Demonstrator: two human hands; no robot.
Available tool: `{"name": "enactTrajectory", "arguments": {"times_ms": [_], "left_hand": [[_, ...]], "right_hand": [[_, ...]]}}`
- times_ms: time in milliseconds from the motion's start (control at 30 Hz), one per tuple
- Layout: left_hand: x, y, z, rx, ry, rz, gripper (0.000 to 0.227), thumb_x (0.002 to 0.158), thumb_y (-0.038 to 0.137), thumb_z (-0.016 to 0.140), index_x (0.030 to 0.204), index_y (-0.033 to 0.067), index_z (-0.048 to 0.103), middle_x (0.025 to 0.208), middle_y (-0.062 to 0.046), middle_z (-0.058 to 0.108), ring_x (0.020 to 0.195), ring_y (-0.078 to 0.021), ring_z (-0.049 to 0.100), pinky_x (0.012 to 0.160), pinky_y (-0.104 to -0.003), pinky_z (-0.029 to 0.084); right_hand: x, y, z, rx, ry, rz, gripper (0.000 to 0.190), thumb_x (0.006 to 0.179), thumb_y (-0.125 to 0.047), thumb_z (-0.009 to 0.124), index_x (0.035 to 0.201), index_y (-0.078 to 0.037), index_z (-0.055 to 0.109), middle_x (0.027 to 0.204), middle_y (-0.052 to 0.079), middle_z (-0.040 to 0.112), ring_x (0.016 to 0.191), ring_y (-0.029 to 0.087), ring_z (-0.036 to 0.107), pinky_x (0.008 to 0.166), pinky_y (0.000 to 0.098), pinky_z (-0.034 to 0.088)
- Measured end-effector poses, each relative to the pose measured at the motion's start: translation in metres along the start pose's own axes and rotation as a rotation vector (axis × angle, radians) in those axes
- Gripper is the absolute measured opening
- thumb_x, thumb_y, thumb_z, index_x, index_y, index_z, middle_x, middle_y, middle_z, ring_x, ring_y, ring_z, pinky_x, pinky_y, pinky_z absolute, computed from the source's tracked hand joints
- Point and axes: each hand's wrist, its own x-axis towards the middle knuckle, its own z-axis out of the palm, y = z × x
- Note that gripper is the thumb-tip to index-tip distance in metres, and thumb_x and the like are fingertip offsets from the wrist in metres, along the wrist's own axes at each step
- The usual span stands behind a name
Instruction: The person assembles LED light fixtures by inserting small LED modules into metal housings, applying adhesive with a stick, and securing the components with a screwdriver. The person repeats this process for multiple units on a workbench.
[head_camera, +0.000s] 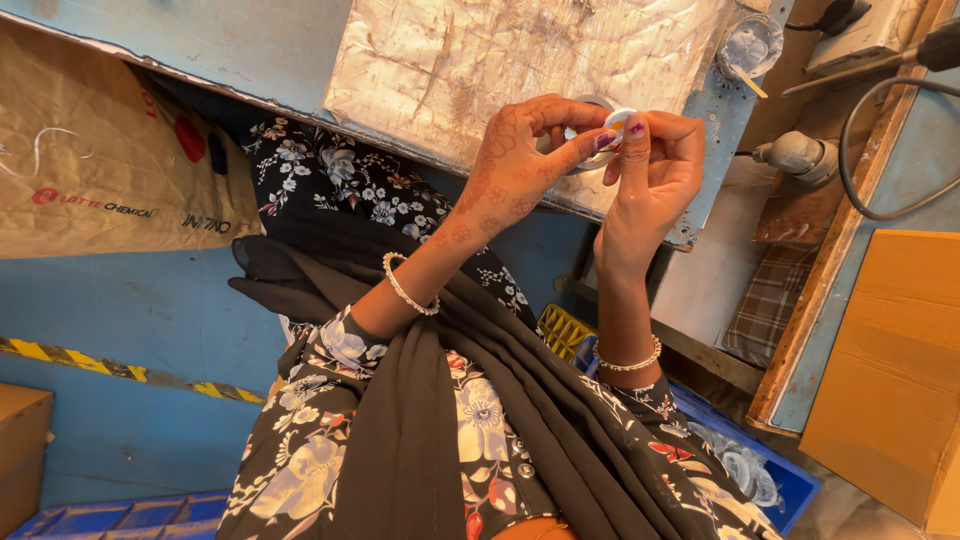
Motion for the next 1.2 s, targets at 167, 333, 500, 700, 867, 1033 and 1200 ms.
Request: {"name": "enactTrajectory", "arguments": {"times_ms": [167, 333, 500, 700, 867, 1033, 1200], "left_hand": [[-0.001, -0.001, 0.003, 0.041, 0.057, 0.059, 0.024, 0.095, 0.026, 0.076, 0.109, 0.0082, 0.080, 0.091, 0.000, 0.072, 0.073, -0.0078, 0.053, 0.069, -0.025, 0.049], [-0.002, 0.000, 0.008, 0.151, 0.086, 0.149, 0.019, 0.098, 0.024, 0.073, 0.109, 0.0091, 0.078, 0.091, -0.001, 0.070, 0.074, -0.0100, 0.056, 0.074, -0.027, 0.052], [-0.004, 0.006, 0.008, 0.244, 0.093, 0.194, 0.012, 0.101, 0.022, 0.070, 0.104, 0.0115, 0.075, 0.091, 0.003, 0.067, 0.077, -0.0106, 0.058, 0.086, -0.031, 0.047], [-0.006, 0.012, -0.002, 0.432, -0.004, 0.346, 0.010, 0.104, 0.020, 0.067, 0.110, 0.0162, 0.073, 0.093, 0.005, 0.062, 0.087, -0.0113, 0.056, 0.102, -0.036, 0.033], [-0.004, 0.011, -0.005, 0.400, -0.038, 0.321, 0.011, 0.101, 0.019, 0.069, 0.110, 0.0163, 0.074, 0.088, 0.004, 0.063, 0.084, -0.0131, 0.057, 0.095, -0.036, 0.038], [0.001, 0.009, -0.011, 0.269, -0.094, 0.246, 0.019, 0.099, 0.018, 0.066, 0.116, 0.0156, 0.072, 0.100, 0.005, 0.074, 0.084, -0.0117, 0.060, 0.088, -0.032, 0.053], [0.000, 0.007, -0.017, 0.205, -0.133, 0.279, 0.019, 0.106, 0.021, 0.068, 0.123, 0.0134, 0.068, 0.099, 0.003, 0.080, 0.091, -0.0081, 0.073, 0.094, -0.031, 0.054]], "right_hand": [[0.008, -0.014, -0.015, 0.026, -0.140, 0.099, 0.010, 0.110, -0.007, 0.068, 0.112, -0.001, 0.061, 0.108, 0.009, 0.069, 0.089, 0.009, 0.064, 0.067, 0.0234, 0.050], [0.015, -0.030, -0.035, -0.074, -0.283, 0.227, 0.016, 0.103, 0.000, 0.072, 0.117, 0.002, 0.064, 0.107, 0.009, 0.070, 0.092, 0.011, 0.065, 0.070, 0.0236, 0.049], [0.021, -0.029, -0.042, -0.046, -0.343, 0.313, 0.015, 0.102, 0.001, 0.073, 0.114, 0.003, 0.065, 0.105, 0.010, 0.071, 0.087, 0.010, 0.063, 0.068, 0.0230, 0.048], [0.035, -0.031, -0.055, 0.011, -0.440, 0.402, 0.017, 0.100, 0.001, 0.073, 0.115, 0.004, 0.065, 0.105, 0.010, 0.071, 0.085, 0.010, 0.062, 0.068, 0.0228, 0.048], [0.033, -0.028, -0.056, -0.015, -0.439, 0.303, 0.018, 0.100, 0.004, 0.073, 0.116, 0.001, 0.064, 0.104, 0.008, 0.068, 0.085, 0.010, 0.061, 0.068, 0.0231, 0.049], [0.019, -0.023, -0.051, -0.207, -0.388, 0.012, 0.013, 0.108, 0.005, 0.072, 0.118, 0.001, 0.064, 0.113, 0.009, 0.063, 0.093, 0.010, 0.061, 0.071, 0.0223, 0.051], [0.006, -0.016, -0.040, -0.408, -0.348, -0.273, 0.014, 0.106, 0.010, 0.070, 0.112, -0.001, 0.067, 0.117, 0.012, 0.062, 0.092, 0.012, 0.062, 0.070, 0.0222, 0.054]]}}
